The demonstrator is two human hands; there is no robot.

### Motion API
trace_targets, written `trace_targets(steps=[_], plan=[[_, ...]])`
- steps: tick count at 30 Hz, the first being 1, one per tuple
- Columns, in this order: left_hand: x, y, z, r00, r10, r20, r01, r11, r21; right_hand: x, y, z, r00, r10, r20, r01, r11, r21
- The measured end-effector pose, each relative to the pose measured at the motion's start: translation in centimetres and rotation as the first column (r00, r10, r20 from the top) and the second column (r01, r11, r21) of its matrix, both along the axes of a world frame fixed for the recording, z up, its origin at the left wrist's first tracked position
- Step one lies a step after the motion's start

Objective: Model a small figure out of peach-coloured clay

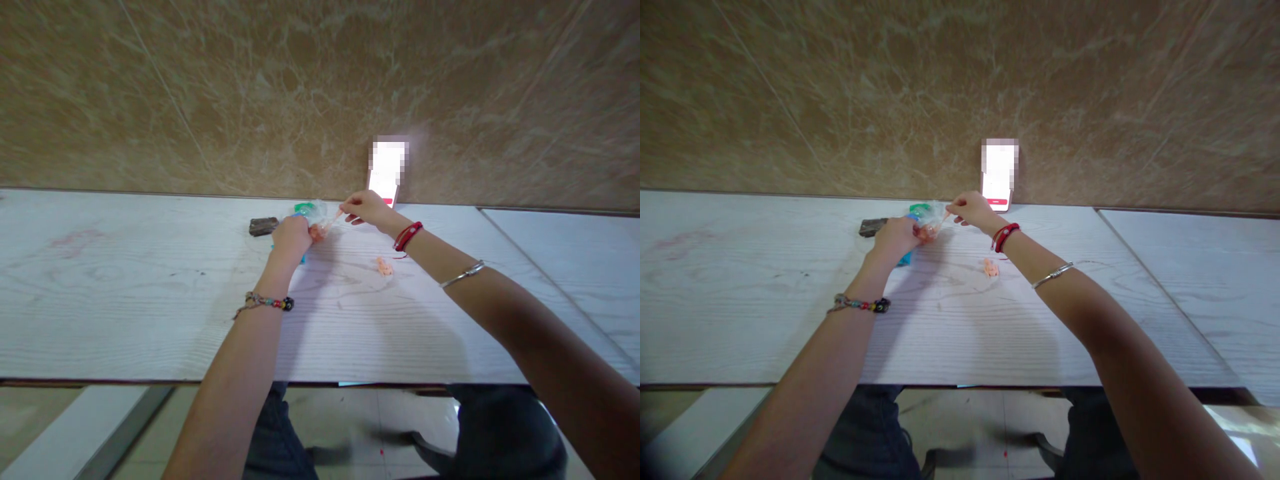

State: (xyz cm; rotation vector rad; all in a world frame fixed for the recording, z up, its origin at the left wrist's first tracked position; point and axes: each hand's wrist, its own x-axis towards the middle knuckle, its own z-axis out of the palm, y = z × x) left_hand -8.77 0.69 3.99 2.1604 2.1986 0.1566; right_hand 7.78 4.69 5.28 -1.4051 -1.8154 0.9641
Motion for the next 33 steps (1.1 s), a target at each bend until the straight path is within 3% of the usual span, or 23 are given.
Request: trace_targets(steps=[4, 7, 11, 13, 16, 19, 21, 24, 28, 31, 33], plan=[[0.5, -0.3, 0.0, 0.998, 0.026, -0.05, -0.026, 1.0, 0.006, 3.1, -1.1, 0.7, 0.95, -0.097, -0.298, 0.08, 0.994, -0.069], [1.0, -0.7, 0.0, 0.995, 0.009, -0.101, -0.007, 1.0, 0.016, 5.9, -2.7, 0.4, 0.902, -0.044, -0.43, 0.014, 0.997, -0.073], [2.4, -1.5, 0.0, 0.986, -0.084, -0.143, 0.114, 0.97, 0.217, 9.1, -5.3, -1.0, 0.89, 0.003, -0.456, -0.052, 0.994, -0.094], [3.7, -2.0, 0.0, 0.97, -0.231, -0.081, 0.244, 0.916, 0.317, 10.2, -6.5, -1.6, 0.894, -0.027, -0.448, -0.024, 0.994, -0.109], [6.0, -3.1, -0.1, 0.831, -0.517, 0.206, 0.434, 0.833, 0.343, 11.0, -7.8, -2.2, 0.916, -0.022, -0.4, 0.0, 0.998, -0.056], [7.9, -4.2, -0.5, 0.675, -0.628, 0.388, 0.514, 0.777, 0.364, 10.7, -8.8, -2.9, 0.93, 0.018, -0.366, -0.015, 1.0, 0.009], [8.6, -4.7, -0.8, 0.623, -0.651, 0.434, 0.525, 0.759, 0.385, 10.3, -9.2, -3.4, 0.927, 0.036, -0.374, -0.037, 0.999, 0.003], [8.9, -4.9, -1.3, 0.593, -0.652, 0.472, 0.532, 0.758, 0.378, 9.7, -9.7, -4.0, 0.925, 0.039, -0.378, -0.026, 0.999, 0.039], [8.9, -4.5, -1.5, 0.526, -0.528, 0.666, 0.475, 0.833, 0.285, 9.6, -10.0, -4.3, 0.974, 0.05, -0.222, 0.001, 0.974, 0.226], [9.0, -4.5, -1.4, 0.39, -0.374, 0.842, 0.449, 0.875, 0.181, 9.8, -10.3, -4.0, 1.0, 0.025, 0.001, -0.023, 0.904, 0.426], [9.2, -4.8, -1.1, 0.336, -0.256, 0.906, 0.406, 0.908, 0.106, 9.8, -10.6, -3.7, 0.997, -0.003, 0.077, -0.039, 0.843, 0.537]])
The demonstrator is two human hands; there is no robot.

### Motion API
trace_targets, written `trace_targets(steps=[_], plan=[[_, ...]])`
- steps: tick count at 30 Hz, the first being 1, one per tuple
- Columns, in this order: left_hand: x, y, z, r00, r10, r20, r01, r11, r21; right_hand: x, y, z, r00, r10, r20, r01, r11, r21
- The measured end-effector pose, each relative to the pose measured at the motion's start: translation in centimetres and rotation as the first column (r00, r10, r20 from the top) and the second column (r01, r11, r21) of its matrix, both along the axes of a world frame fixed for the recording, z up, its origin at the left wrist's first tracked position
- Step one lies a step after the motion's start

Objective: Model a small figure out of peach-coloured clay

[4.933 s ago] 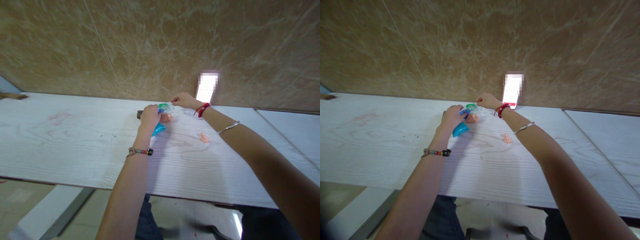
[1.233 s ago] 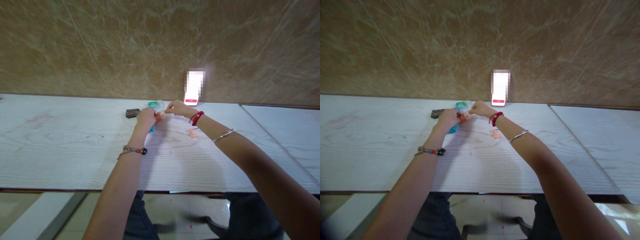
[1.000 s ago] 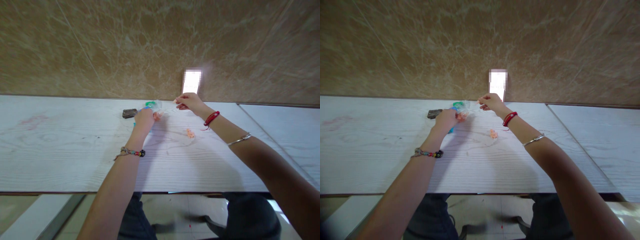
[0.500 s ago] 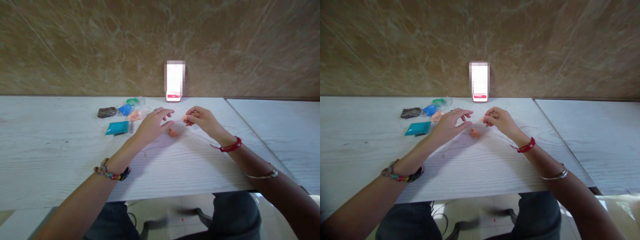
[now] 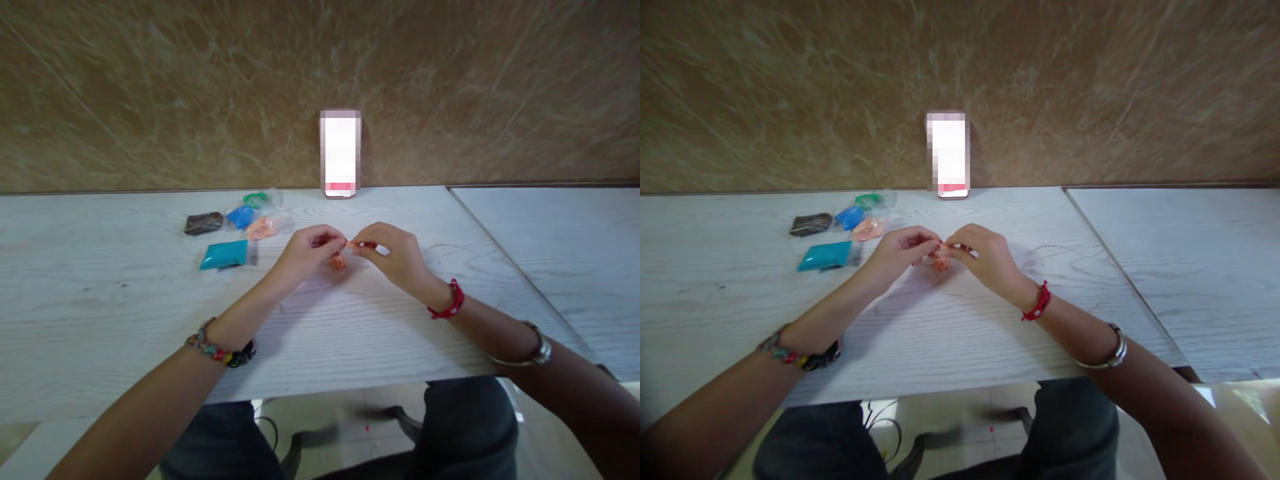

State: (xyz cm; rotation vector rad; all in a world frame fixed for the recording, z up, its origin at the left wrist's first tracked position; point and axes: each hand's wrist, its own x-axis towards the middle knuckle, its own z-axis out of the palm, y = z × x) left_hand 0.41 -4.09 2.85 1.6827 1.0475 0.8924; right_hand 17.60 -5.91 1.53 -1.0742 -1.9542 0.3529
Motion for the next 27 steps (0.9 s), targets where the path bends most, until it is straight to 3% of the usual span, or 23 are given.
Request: trace_targets(steps=[4, 9, 17, 21, 27], plan=[[0.4, -0.7, 0.6, 0.997, 0.061, 0.055, -0.054, 0.992, -0.118, -0.2, -0.6, 0.1, 0.999, -0.037, 0.016, 0.035, 0.988, 0.149], [0.4, -0.9, 0.4, 0.995, 0.038, 0.088, -0.026, 0.991, -0.131, -0.2, -0.8, -0.3, 0.991, -0.126, 0.049, 0.118, 0.983, 0.14], [0.6, -0.8, -0.3, 0.987, 0.055, 0.151, -0.023, 0.979, -0.202, 0.0, -0.6, -0.2, 0.982, -0.076, 0.174, 0.029, 0.966, 0.257], [0.7, -0.8, -0.3, 0.98, 0.082, 0.183, -0.033, 0.966, -0.255, 0.0, -0.4, -0.2, 0.993, -0.055, 0.101, 0.03, 0.973, 0.23], [0.7, -0.8, -0.9, 0.959, 0.057, 0.277, -0.005, 0.982, -0.188, 0.0, -0.2, -0.2, 0.992, -0.053, 0.116, 0.038, 0.991, 0.128]])
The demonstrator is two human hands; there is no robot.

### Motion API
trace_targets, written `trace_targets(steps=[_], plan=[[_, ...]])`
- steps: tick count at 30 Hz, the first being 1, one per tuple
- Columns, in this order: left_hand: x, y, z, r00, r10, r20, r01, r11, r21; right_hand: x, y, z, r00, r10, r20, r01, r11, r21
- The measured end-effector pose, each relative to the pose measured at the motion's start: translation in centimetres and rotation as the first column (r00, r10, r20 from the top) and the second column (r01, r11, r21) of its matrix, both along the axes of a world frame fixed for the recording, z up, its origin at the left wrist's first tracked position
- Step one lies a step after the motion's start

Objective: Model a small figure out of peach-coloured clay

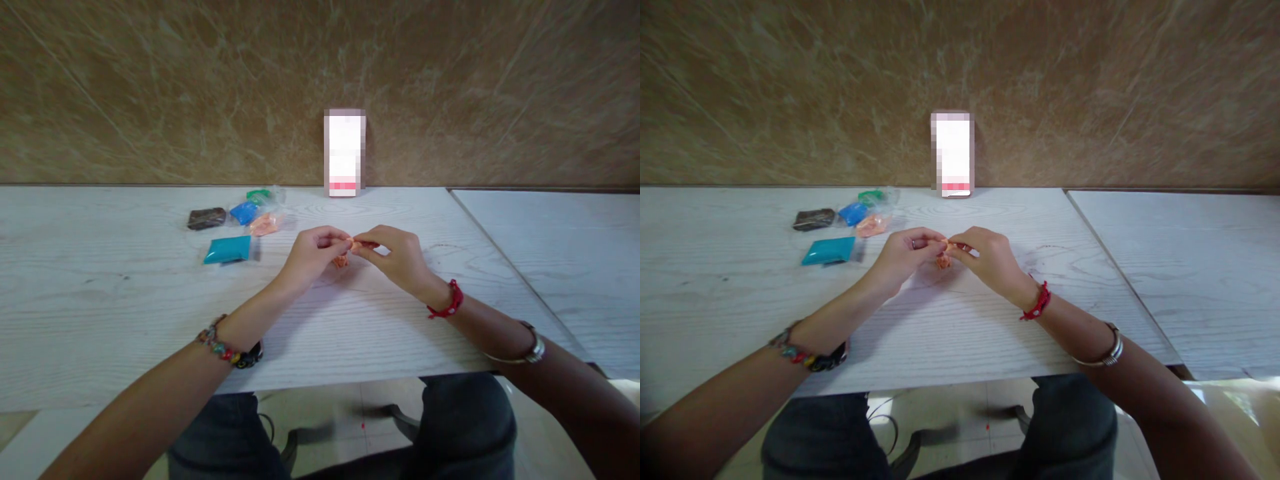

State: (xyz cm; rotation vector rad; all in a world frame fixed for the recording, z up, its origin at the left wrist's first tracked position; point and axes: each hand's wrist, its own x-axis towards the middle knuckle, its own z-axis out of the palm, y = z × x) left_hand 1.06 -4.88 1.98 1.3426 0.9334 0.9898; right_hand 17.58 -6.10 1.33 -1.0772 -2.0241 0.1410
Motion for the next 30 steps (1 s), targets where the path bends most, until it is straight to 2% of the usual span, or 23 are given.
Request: trace_targets(steps=[6, 10, 13, 16, 22, 30], plan=[[0.05, 0.12, -0.25, 1.0, 0.011, -0.008, -0.011, 0.999, -0.037, 0.03, -0.03, -0.16, 0.995, 0.003, 0.096, -0.013, 0.994, 0.111], [0.02, 0.25, -0.36, 1.0, 0.01, -0.021, -0.009, 0.999, 0.044, 0.07, 0.09, -0.27, 0.991, 0.033, 0.127, -0.055, 0.983, 0.175], [-0.05, 0.27, -0.3, 0.998, -0.037, -0.049, 0.041, 0.996, 0.081, 0.11, 0.17, -0.33, 0.989, 0.046, 0.138, -0.07, 0.981, 0.179], [-0.09, 0.22, -0.1, 0.996, -0.064, -0.055, 0.068, 0.996, 0.065, 0.16, 0.14, -0.33, 0.99, 0.038, 0.139, -0.061, 0.984, 0.169], [-0.06, 0.09, 0.12, 0.995, -0.068, -0.069, 0.071, 0.997, 0.041, 0.19, -0.03, -0.07, 0.992, 0.005, 0.123, -0.031, 0.978, 0.205], [0.05, -0.12, 0.34, 0.999, -0.027, -0.045, 0.025, 0.999, -0.028, 0.35, 0.0, -0.02, 0.985, 0.044, 0.164, -0.079, 0.973, 0.215]])
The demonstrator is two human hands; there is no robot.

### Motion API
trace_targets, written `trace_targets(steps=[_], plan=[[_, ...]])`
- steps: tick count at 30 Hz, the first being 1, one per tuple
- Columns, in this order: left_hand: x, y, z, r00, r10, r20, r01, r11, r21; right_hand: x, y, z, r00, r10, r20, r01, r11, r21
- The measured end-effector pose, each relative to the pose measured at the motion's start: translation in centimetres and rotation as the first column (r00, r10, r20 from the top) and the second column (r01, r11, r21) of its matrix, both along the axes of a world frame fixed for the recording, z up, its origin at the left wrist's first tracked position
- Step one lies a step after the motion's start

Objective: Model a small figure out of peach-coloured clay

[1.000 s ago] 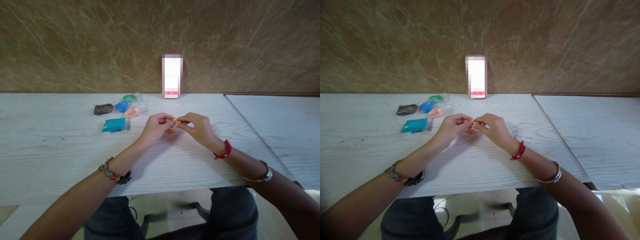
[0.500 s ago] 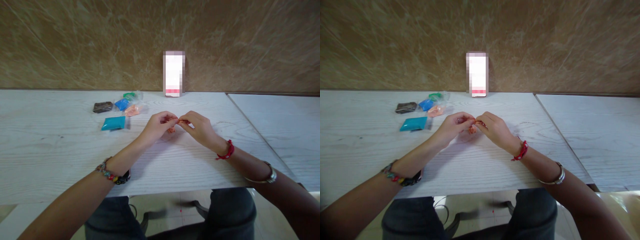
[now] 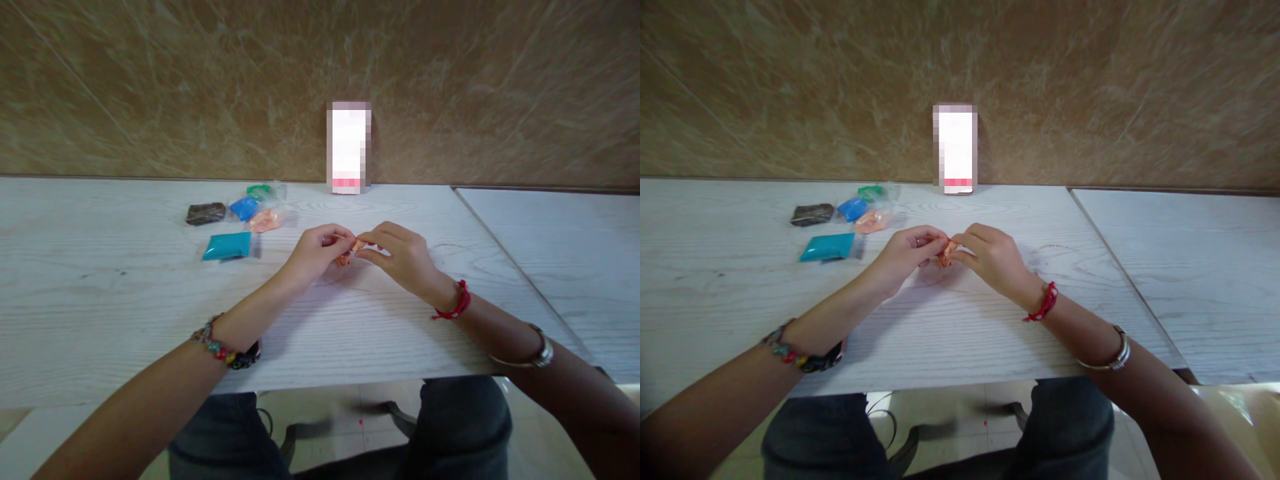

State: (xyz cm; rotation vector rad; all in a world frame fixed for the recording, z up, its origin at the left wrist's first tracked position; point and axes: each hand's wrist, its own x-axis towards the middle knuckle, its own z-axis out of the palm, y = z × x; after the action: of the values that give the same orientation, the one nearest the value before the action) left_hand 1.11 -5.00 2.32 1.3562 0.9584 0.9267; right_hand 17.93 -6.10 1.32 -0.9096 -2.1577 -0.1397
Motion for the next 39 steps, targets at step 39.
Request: trace_targets(steps=[39], plan=[[-3.6, 4.8, -1.3, 0.803, 0.38, -0.459, -0.175, 0.887, 0.427, 1.4, 1.6, -0.1, 0.976, -0.219, 0.008, 0.214, 0.944, -0.25]])
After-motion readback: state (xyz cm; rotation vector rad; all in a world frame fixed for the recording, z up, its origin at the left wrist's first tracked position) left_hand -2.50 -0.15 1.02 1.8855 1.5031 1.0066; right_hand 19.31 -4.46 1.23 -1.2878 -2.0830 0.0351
